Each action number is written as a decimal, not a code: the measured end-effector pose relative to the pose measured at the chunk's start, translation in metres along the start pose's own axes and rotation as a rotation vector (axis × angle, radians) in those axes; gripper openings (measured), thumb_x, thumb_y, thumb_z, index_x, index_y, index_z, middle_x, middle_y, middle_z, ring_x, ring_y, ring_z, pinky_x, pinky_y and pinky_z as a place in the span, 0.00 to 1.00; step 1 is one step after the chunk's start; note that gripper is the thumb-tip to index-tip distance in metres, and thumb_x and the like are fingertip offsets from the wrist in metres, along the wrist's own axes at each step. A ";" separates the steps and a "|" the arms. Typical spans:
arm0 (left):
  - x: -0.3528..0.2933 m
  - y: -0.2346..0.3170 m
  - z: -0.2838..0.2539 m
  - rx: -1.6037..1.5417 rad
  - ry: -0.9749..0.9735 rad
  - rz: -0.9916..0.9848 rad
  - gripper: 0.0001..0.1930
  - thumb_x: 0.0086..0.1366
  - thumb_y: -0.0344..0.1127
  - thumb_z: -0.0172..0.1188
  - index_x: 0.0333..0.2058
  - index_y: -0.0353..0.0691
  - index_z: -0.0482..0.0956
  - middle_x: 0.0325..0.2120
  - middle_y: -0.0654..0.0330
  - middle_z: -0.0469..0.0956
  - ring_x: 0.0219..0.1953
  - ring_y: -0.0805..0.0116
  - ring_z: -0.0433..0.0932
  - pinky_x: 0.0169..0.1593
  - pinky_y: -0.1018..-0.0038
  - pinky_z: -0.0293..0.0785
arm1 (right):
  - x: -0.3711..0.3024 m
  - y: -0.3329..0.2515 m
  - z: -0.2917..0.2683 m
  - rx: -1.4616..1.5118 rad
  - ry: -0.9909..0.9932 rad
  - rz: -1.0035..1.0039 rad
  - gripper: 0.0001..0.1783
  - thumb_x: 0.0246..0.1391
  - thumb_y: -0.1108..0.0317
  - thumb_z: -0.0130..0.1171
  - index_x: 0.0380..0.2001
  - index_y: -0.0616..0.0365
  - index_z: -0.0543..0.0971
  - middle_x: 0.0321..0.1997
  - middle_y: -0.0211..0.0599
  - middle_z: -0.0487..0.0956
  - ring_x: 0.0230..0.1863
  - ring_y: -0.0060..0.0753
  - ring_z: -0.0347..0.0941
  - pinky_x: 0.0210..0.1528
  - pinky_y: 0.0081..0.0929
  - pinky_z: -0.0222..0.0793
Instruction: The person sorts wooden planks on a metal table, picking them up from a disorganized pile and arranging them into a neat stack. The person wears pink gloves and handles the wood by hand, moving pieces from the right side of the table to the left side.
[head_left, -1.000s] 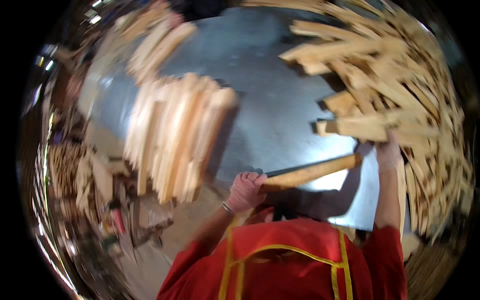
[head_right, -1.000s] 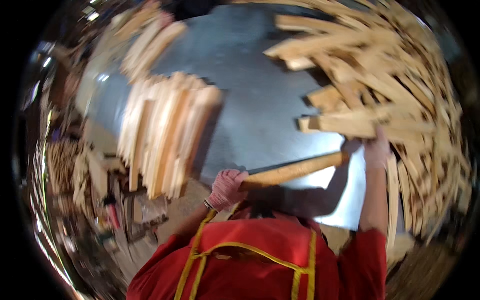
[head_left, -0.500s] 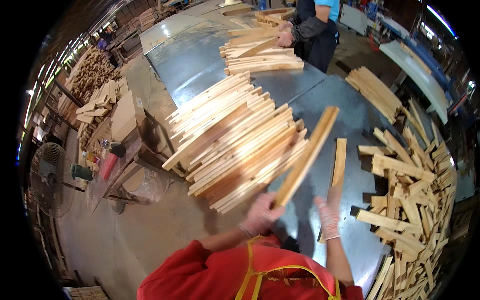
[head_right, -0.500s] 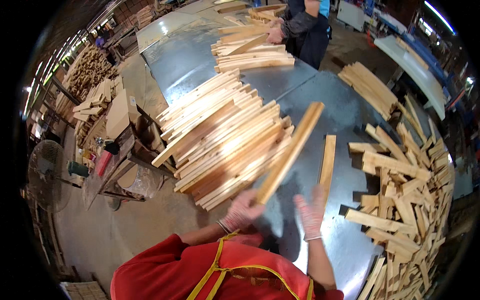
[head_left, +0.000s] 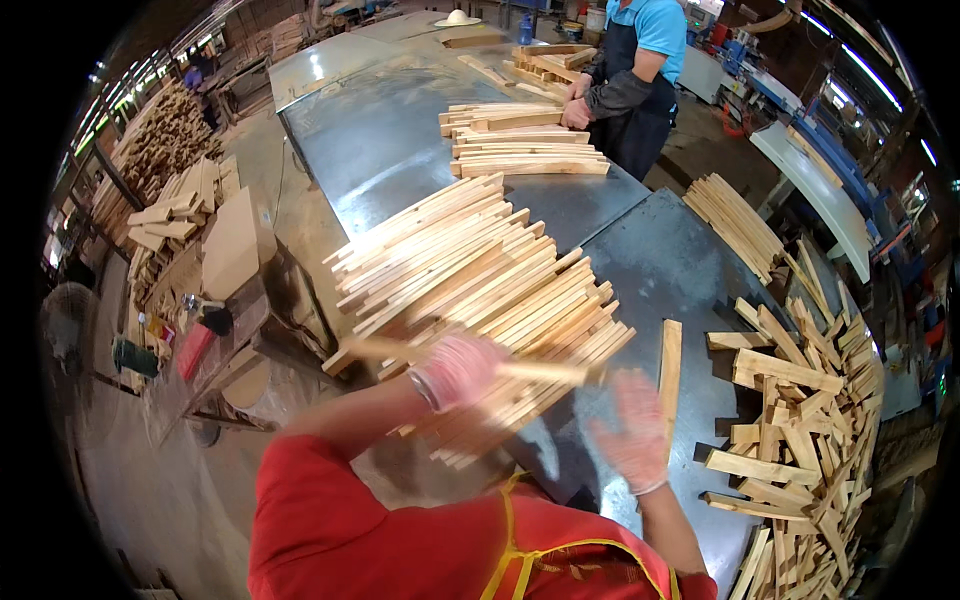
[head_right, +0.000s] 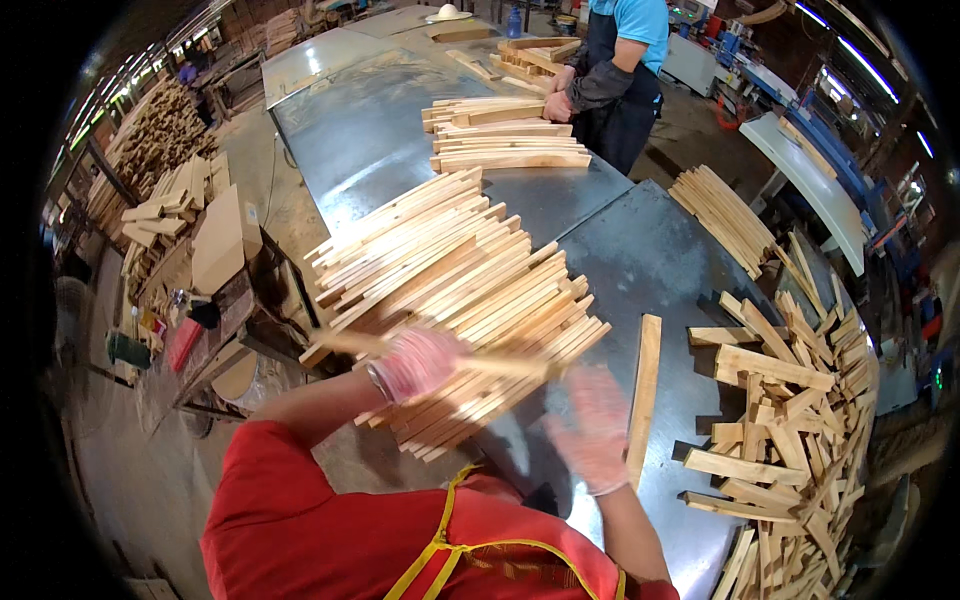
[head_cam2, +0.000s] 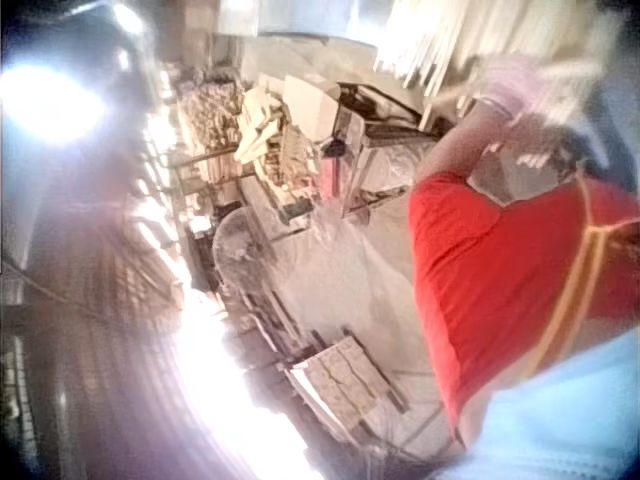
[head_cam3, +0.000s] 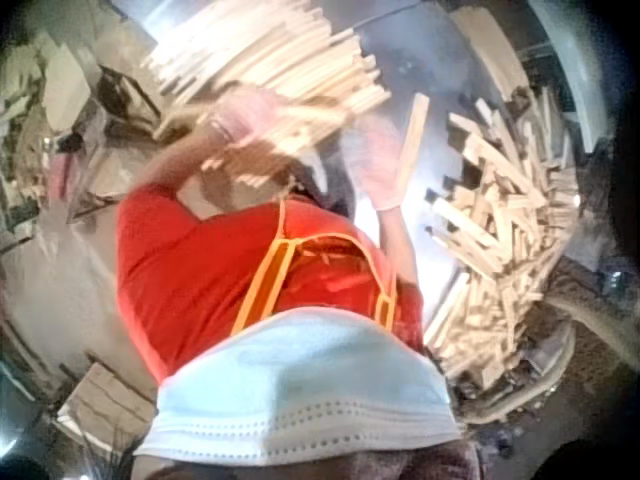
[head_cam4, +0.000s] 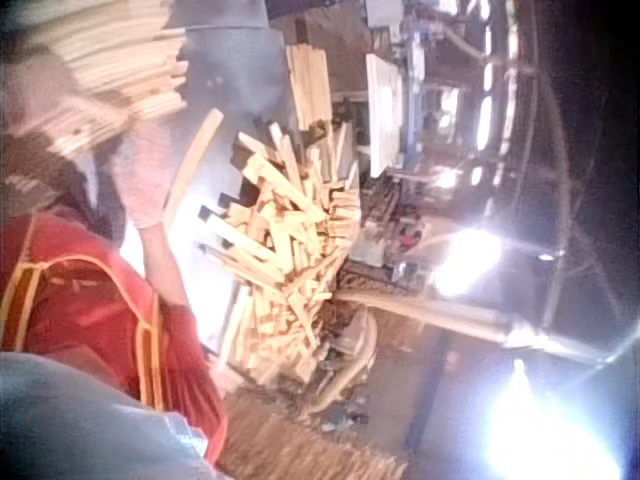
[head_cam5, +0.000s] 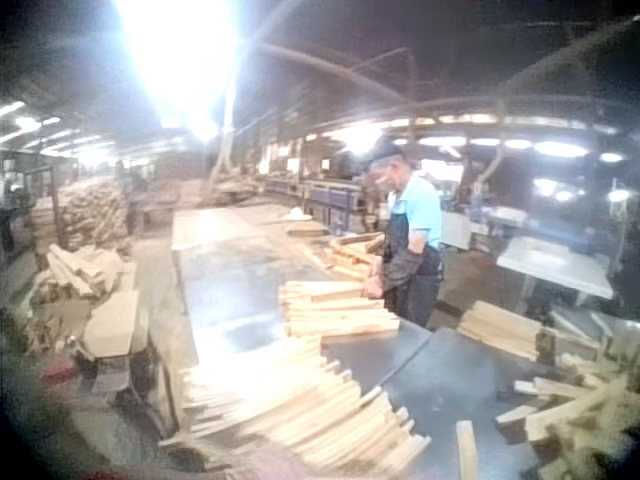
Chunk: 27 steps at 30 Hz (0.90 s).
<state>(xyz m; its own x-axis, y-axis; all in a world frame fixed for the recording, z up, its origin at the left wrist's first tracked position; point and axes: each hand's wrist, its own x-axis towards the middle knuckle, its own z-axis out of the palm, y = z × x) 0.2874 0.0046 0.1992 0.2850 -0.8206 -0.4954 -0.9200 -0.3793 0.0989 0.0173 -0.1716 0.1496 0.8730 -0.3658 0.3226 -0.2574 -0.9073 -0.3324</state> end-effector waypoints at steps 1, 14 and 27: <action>0.000 -0.025 -0.002 -0.102 0.012 -0.110 0.19 0.75 0.48 0.53 0.53 0.42 0.80 0.42 0.60 0.82 0.35 0.66 0.80 0.53 0.59 0.79 | -0.015 0.027 0.009 -0.058 0.165 0.048 0.43 0.50 0.59 0.72 0.69 0.57 0.70 0.70 0.51 0.72 0.71 0.59 0.66 0.75 0.49 0.61; 0.066 -0.171 0.102 0.142 0.316 -0.483 0.41 0.69 0.54 0.63 0.75 0.47 0.58 0.57 0.49 0.76 0.55 0.54 0.80 0.54 0.60 0.79 | -0.107 0.135 0.071 0.137 -0.177 1.213 0.52 0.50 0.50 0.72 0.73 0.58 0.61 0.55 0.60 0.83 0.56 0.61 0.81 0.58 0.48 0.77; 0.064 0.078 0.134 -0.203 0.778 0.312 0.38 0.57 0.47 0.71 0.63 0.36 0.71 0.58 0.45 0.73 0.60 0.43 0.74 0.64 0.52 0.72 | -0.040 0.001 0.140 0.634 -0.722 0.664 0.41 0.59 0.50 0.61 0.70 0.60 0.67 0.58 0.64 0.81 0.60 0.61 0.78 0.64 0.46 0.72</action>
<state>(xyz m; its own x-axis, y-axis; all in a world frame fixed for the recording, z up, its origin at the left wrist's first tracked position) 0.1975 -0.0203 0.0597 0.1986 -0.9315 0.3046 -0.9422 -0.0960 0.3209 0.0401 -0.1291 0.0127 0.7299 -0.3417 -0.5920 -0.6770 -0.2416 -0.6952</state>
